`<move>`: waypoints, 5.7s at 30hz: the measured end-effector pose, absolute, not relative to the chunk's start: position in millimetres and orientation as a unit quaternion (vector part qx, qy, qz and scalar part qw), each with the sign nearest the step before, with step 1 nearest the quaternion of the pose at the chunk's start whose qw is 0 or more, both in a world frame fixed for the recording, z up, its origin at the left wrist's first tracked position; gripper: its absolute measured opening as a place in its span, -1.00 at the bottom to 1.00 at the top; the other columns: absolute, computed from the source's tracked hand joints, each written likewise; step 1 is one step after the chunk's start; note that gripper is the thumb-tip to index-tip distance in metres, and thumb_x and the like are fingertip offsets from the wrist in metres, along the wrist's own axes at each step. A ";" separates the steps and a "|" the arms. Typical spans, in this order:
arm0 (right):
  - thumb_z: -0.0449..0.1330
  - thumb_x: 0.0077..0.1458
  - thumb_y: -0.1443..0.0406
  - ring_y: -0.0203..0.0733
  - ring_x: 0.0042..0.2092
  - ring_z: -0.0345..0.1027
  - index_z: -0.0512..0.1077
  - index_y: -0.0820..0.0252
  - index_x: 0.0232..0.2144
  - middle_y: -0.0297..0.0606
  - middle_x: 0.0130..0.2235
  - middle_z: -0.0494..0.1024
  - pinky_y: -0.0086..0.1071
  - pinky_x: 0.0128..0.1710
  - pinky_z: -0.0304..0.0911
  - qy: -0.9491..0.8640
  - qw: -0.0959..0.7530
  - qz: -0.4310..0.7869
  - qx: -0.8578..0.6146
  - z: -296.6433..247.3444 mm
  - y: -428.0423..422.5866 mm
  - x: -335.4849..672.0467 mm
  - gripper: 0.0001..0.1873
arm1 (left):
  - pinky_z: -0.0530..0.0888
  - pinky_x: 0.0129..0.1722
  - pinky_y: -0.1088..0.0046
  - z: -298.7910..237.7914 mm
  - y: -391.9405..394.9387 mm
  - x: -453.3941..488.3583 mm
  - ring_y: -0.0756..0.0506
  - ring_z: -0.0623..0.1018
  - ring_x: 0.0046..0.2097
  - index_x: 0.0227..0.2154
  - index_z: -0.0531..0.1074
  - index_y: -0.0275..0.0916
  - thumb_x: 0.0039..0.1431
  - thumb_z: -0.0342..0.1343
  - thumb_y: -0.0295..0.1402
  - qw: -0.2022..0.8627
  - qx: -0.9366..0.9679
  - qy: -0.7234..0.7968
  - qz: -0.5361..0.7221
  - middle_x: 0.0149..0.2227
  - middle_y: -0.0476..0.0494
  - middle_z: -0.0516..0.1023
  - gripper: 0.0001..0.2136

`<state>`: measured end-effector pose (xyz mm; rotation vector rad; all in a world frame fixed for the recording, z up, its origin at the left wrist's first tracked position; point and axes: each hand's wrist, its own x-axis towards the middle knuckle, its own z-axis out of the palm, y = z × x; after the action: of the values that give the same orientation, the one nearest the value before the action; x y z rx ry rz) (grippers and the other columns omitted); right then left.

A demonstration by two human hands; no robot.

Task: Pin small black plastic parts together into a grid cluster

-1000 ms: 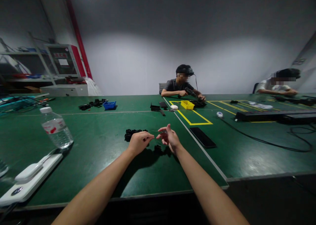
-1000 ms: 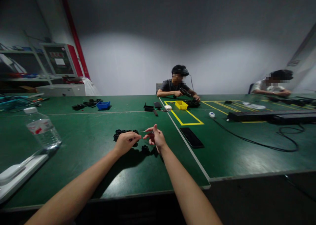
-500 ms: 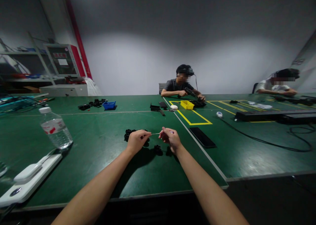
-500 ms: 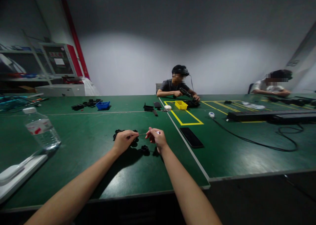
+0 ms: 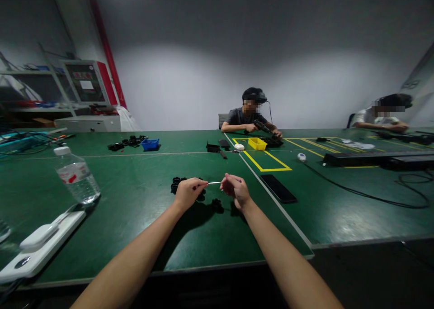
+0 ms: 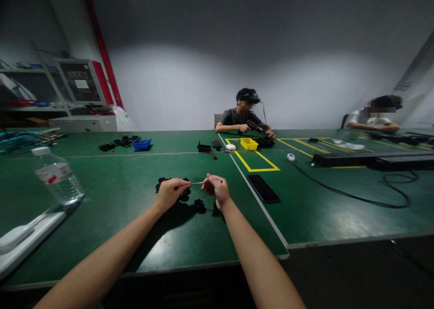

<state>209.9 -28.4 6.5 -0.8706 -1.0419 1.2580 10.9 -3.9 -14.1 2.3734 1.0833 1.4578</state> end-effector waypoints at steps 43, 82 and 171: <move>0.25 -0.04 0.00 -0.38 -0.65 0.17 0.45 0.23 -0.61 -0.29 -0.63 0.48 -0.51 -0.69 -0.08 -0.549 0.526 0.534 -0.370 1.3 -26.9 206.4 -0.59 | 0.46 -0.31 0.51 -16.8 -3.1 9.9 -0.02 0.59 -0.35 -0.35 0.61 -0.15 0.16 0.20 -0.32 0.085 0.818 0.361 0.440 -0.35 -0.05 0.65 -0.90; 0.23 0.00 0.03 -0.40 -0.63 0.18 0.43 0.23 -0.62 -0.32 -0.61 0.47 -0.50 -0.63 0.07 -0.626 0.482 0.498 -0.358 -1.1 -27.0 202.3 -0.61 | 0.43 -0.32 0.53 -16.3 -4.0 9.9 -0.02 0.59 -0.33 -0.36 0.61 -0.15 0.14 0.21 -0.35 0.111 0.830 0.377 0.396 -0.34 -0.02 0.65 -0.92; 0.22 -0.03 -0.06 -0.38 -0.67 0.16 0.44 0.22 -0.62 -0.31 -0.65 0.45 -0.49 -0.70 -0.06 -0.536 0.557 0.523 -0.359 2.2 -26.3 203.3 -0.53 | 0.36 -0.41 0.53 -8.3 -10.3 14.0 0.02 0.48 -0.44 -0.34 0.61 -0.21 0.17 0.18 -0.27 0.120 0.814 0.357 0.441 -0.41 -0.08 0.61 -0.84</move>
<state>203.3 -26.3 2.2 -0.8467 -1.2647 1.2347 14.0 -10.3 -8.3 2.3796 1.0437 1.2886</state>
